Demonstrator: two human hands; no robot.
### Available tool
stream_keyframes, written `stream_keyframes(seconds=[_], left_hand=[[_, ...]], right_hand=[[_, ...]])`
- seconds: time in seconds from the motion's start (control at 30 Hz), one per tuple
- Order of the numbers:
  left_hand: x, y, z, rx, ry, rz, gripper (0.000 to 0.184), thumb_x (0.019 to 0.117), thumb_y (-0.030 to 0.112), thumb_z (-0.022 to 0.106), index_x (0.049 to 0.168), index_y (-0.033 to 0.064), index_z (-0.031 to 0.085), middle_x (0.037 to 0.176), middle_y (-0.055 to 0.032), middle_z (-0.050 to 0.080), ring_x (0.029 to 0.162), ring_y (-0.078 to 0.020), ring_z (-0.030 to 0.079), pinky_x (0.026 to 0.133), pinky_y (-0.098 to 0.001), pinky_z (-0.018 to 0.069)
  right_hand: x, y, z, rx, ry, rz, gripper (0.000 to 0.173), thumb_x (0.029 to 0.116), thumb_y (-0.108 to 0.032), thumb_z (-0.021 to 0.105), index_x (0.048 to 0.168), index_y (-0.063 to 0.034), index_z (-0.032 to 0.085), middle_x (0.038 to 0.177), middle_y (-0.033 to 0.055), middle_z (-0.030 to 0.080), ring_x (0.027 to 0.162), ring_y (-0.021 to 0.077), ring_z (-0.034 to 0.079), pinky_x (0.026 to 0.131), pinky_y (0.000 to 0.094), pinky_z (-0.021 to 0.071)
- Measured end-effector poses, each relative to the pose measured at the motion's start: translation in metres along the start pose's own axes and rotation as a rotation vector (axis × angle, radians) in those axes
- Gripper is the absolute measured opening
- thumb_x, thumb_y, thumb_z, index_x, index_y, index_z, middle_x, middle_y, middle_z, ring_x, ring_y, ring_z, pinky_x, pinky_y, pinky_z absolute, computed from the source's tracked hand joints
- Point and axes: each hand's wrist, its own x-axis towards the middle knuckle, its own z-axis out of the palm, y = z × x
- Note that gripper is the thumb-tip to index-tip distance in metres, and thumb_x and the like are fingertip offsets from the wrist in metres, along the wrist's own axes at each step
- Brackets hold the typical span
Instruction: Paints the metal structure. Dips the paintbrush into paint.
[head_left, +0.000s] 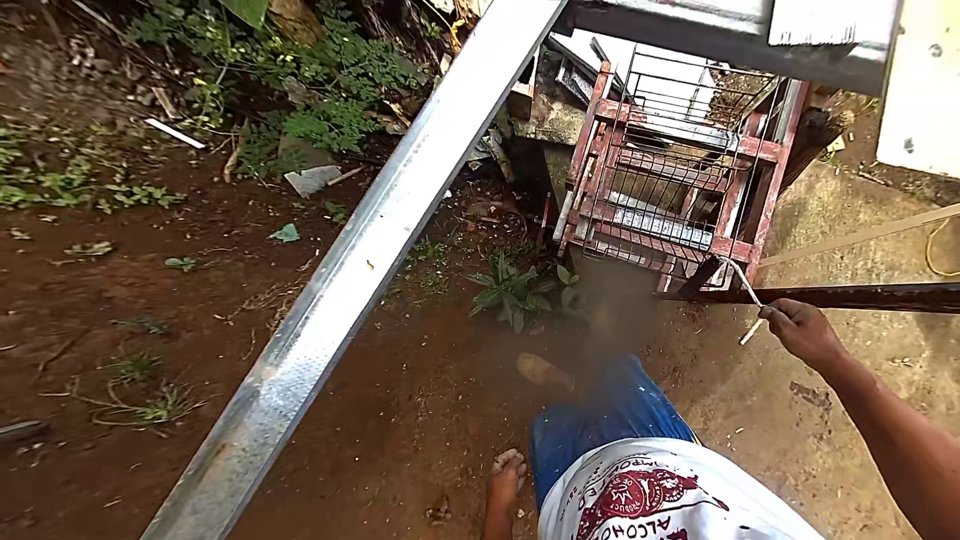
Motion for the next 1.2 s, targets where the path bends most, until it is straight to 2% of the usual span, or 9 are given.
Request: stream_keyframes(seconds=[0.1, 0.23, 0.37, 0.57, 0.8, 0.87, 0.97, 1.1, 1.2], left_hand=[[-0.001, 0.005, -0.002, 0.037, -0.004, 0.022, 0.036, 0.1034, 0.011, 0.058, 0.137, -0.0026, 0.054, 0.128, -0.0241, 0.062, 0.107, -0.0321, 0.065, 0.089, -0.0471, 0.0539], [-0.007, 0.014, -0.002, 0.040, 0.008, 0.022, 0.037, 0.1040, 0.012, 0.057, 0.138, -0.0019, 0.052, 0.130, -0.0239, 0.061, 0.108, -0.0319, 0.064, 0.091, -0.0469, 0.0528], [-0.009, 0.021, 0.009, 0.042, -0.001, 0.049, 0.036, 0.1041, 0.012, 0.057, 0.137, -0.0026, 0.053, 0.128, -0.0241, 0.063, 0.106, -0.0313, 0.066, 0.090, -0.0462, 0.0542], [-0.015, 0.022, 0.020, 0.050, -0.041, 0.060, 0.036, 0.1030, 0.009, 0.059, 0.135, -0.0044, 0.054, 0.127, -0.0247, 0.062, 0.107, -0.0312, 0.065, 0.090, -0.0454, 0.0542], [-0.020, 0.048, 0.020, 0.072, -0.127, 0.117, 0.037, 0.1038, 0.012, 0.057, 0.138, -0.0031, 0.052, 0.128, -0.0240, 0.062, 0.105, -0.0300, 0.065, 0.088, -0.0446, 0.0540], [-0.024, 0.074, 0.037, 0.160, -0.231, 0.204, 0.038, 0.1043, 0.014, 0.058, 0.137, -0.0034, 0.052, 0.126, -0.0239, 0.064, 0.106, -0.0300, 0.067, 0.089, -0.0447, 0.0552], [-0.054, 0.137, 0.087, 0.263, -0.404, 0.367, 0.036, 0.1053, 0.016, 0.056, 0.136, -0.0024, 0.054, 0.125, -0.0202, 0.065, 0.105, -0.0258, 0.068, 0.089, -0.0404, 0.0565], [-0.112, 0.209, 0.158, 0.290, -0.570, 0.538, 0.037, 0.1083, 0.023, 0.049, 0.137, 0.0008, 0.055, 0.126, -0.0174, 0.066, 0.109, -0.0263, 0.069, 0.088, -0.0421, 0.0584], [-0.143, 0.232, 0.209, 0.299, -0.589, 0.560, 0.044, 0.1120, 0.029, 0.040, 0.145, 0.0002, 0.046, 0.129, -0.0245, 0.062, 0.109, -0.0336, 0.067, 0.088, -0.0513, 0.0569]], right_hand=[[-0.005, -0.029, 0.015, 0.522, -0.012, 0.113, 0.024, 0.1081, -0.013, 0.046, 0.093, -0.0057, 0.063, 0.052, -0.0060, 0.041, 0.039, 0.0047, 0.038, 0.041, 0.0217, 0.0390], [-0.009, -0.074, 0.064, 0.825, -0.034, 0.150, 0.018, 0.1092, -0.011, 0.045, 0.097, -0.0061, 0.057, 0.055, -0.0035, 0.045, 0.041, 0.0061, 0.040, 0.041, 0.0216, 0.0389], [-0.006, -0.108, 0.131, 0.737, 0.101, 0.157, 0.017, 0.1081, -0.012, 0.046, 0.098, -0.0025, 0.056, 0.066, -0.0010, 0.043, 0.051, 0.0091, 0.041, 0.050, 0.0264, 0.0395], [0.021, -0.162, 0.164, 0.545, 0.216, 0.335, 0.028, 0.1094, -0.016, 0.046, 0.112, 0.0028, 0.067, 0.099, 0.0199, 0.066, 0.093, 0.0297, 0.064, 0.086, 0.0500, 0.0513], [-0.001, -0.150, 0.171, 0.478, 0.232, 0.288, 0.027, 0.1082, -0.014, 0.047, 0.113, 0.0020, 0.068, 0.105, 0.0174, 0.069, 0.100, 0.0258, 0.066, 0.093, 0.0455, 0.0525], [0.013, -0.167, 0.168, 0.576, 0.220, 0.339, 0.026, 0.1082, -0.014, 0.047, 0.112, 0.0033, 0.066, 0.097, 0.0170, 0.066, 0.090, 0.0252, 0.064, 0.084, 0.0446, 0.0527], [0.035, -0.183, 0.169, 0.792, 0.135, 0.417, 0.026, 0.1106, -0.017, 0.043, 0.114, 0.0021, 0.060, 0.076, 0.0095, 0.064, 0.057, 0.0161, 0.057, 0.055, 0.0328, 0.0491], [0.010, -0.187, 0.173, 0.953, -0.007, 0.407, 0.030, 0.1120, -0.018, 0.038, 0.125, 0.0010, 0.058, 0.099, 0.0109, 0.076, 0.081, 0.0186, 0.069, 0.074, 0.0371, 0.0537], [-0.003, -0.187, 0.169, 1.017, -0.048, 0.448, 0.028, 0.1097, -0.018, 0.042, 0.127, -0.0006, 0.056, 0.110, 0.0155, 0.074, 0.097, 0.0260, 0.072, 0.087, 0.0466, 0.0566]])
